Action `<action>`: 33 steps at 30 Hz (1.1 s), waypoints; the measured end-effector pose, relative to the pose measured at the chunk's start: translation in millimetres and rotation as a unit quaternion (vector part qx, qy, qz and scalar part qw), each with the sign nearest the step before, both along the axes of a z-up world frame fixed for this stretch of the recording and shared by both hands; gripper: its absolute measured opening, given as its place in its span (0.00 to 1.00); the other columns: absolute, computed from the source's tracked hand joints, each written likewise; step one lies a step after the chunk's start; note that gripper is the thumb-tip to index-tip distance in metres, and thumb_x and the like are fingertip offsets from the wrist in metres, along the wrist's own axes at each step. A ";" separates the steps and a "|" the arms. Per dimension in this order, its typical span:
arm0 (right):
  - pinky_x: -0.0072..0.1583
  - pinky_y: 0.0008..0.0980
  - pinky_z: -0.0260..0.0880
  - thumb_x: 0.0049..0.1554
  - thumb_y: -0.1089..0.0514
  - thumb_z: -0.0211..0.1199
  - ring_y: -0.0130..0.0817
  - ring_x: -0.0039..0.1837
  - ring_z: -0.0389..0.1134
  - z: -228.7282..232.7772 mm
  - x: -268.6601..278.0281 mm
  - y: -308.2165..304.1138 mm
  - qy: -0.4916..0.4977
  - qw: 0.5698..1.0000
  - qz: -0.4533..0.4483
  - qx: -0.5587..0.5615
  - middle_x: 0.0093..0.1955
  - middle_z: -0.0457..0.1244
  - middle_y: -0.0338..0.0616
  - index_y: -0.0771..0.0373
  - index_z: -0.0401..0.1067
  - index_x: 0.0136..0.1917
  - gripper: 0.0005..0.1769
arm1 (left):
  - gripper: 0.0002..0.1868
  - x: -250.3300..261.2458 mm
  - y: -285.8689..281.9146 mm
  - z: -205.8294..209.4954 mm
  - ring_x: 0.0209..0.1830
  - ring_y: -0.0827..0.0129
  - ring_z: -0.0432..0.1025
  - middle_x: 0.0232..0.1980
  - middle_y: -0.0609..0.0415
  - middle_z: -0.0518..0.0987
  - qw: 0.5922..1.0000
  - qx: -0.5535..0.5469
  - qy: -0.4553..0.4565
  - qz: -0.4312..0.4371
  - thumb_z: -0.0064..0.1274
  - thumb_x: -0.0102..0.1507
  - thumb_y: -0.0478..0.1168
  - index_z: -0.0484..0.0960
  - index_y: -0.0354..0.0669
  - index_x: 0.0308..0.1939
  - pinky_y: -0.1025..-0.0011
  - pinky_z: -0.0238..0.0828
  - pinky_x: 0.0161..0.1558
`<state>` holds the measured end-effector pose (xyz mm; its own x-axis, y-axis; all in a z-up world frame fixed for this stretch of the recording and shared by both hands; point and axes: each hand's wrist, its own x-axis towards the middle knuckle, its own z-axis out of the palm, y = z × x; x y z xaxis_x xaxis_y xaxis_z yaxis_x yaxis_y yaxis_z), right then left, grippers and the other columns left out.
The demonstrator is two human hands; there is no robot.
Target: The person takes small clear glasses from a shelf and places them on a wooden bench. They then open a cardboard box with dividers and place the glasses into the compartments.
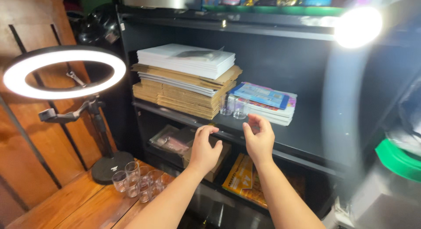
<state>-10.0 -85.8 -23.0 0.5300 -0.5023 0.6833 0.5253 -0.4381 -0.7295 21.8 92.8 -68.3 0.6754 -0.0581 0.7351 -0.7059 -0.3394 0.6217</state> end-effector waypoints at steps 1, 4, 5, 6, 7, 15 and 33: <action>0.53 0.28 0.77 0.53 0.66 0.74 0.33 0.54 0.73 5.7 5.6 -8.3 -0.004 1.000 -0.004 0.001 0.51 0.69 0.45 0.58 0.79 0.58 0.19 | 0.21 4.1 -7.7 11.1 0.60 0.65 0.74 0.55 0.58 0.73 1.000 0.001 -0.004 -0.004 0.64 0.54 0.34 0.78 0.48 0.51 0.67 0.72 0.63; 0.53 0.26 0.78 0.49 0.65 0.76 0.33 0.54 0.73 18.8 24.6 -32.7 0.016 0.999 -0.036 0.001 0.51 0.68 0.43 0.57 0.79 0.59 0.23 | 0.22 11.4 -30.4 45.1 0.63 0.68 0.73 0.55 0.60 0.73 0.995 0.043 0.086 -0.034 0.63 0.57 0.39 0.77 0.51 0.54 0.68 0.71 0.66; 0.55 0.27 0.78 0.47 0.65 0.77 0.34 0.54 0.73 19.5 32.2 -39.5 0.038 0.999 -0.039 0.004 0.50 0.68 0.45 0.58 0.77 0.59 0.26 | 0.23 10.3 -36.4 56.0 0.66 0.62 0.72 0.57 0.54 0.74 0.992 0.051 0.104 -0.041 0.61 0.58 0.39 0.76 0.49 0.57 0.65 0.70 0.67; 0.56 0.27 0.78 0.44 0.65 0.78 0.36 0.55 0.72 21.8 40.4 -46.5 0.058 0.997 -0.041 0.006 0.50 0.68 0.47 0.60 0.76 0.60 0.29 | 0.24 9.7 -42.6 67.7 0.69 0.57 0.71 0.60 0.48 0.75 0.990 0.058 0.120 -0.048 0.60 0.60 0.40 0.74 0.47 0.59 0.62 0.69 0.68; 0.56 0.27 0.78 0.44 0.65 0.78 0.36 0.55 0.72 24.1 44.5 -50.0 0.052 0.998 -0.046 0.004 0.50 0.68 0.47 0.60 0.76 0.60 0.29 | 0.24 16.9 -49.1 71.9 0.69 0.57 0.71 0.60 0.48 0.75 0.991 0.056 0.114 -0.053 0.60 0.60 0.40 0.74 0.47 0.59 0.62 0.69 0.68; 0.67 0.40 0.72 0.43 0.46 0.80 0.41 0.68 0.70 23.0 68.5 -62.5 0.283 0.949 -0.121 -0.064 0.62 0.70 0.47 0.49 0.68 0.73 0.46 | 0.28 54.1 -88.1 66.9 0.69 0.60 0.72 0.60 0.46 0.81 0.980 0.083 0.180 -0.010 0.60 0.58 0.45 0.71 0.50 0.61 0.64 0.73 0.66; 0.67 0.35 0.70 0.49 0.48 0.74 0.29 0.66 0.71 11.5 98.5 -67.1 0.333 0.930 -0.077 -0.134 0.60 0.73 0.36 0.51 0.75 0.68 0.33 | 0.32 32.6 -98.7 87.2 0.70 0.53 0.70 0.64 0.42 0.76 0.958 0.091 0.270 0.032 0.52 0.63 0.45 0.68 0.44 0.71 0.58 0.69 0.69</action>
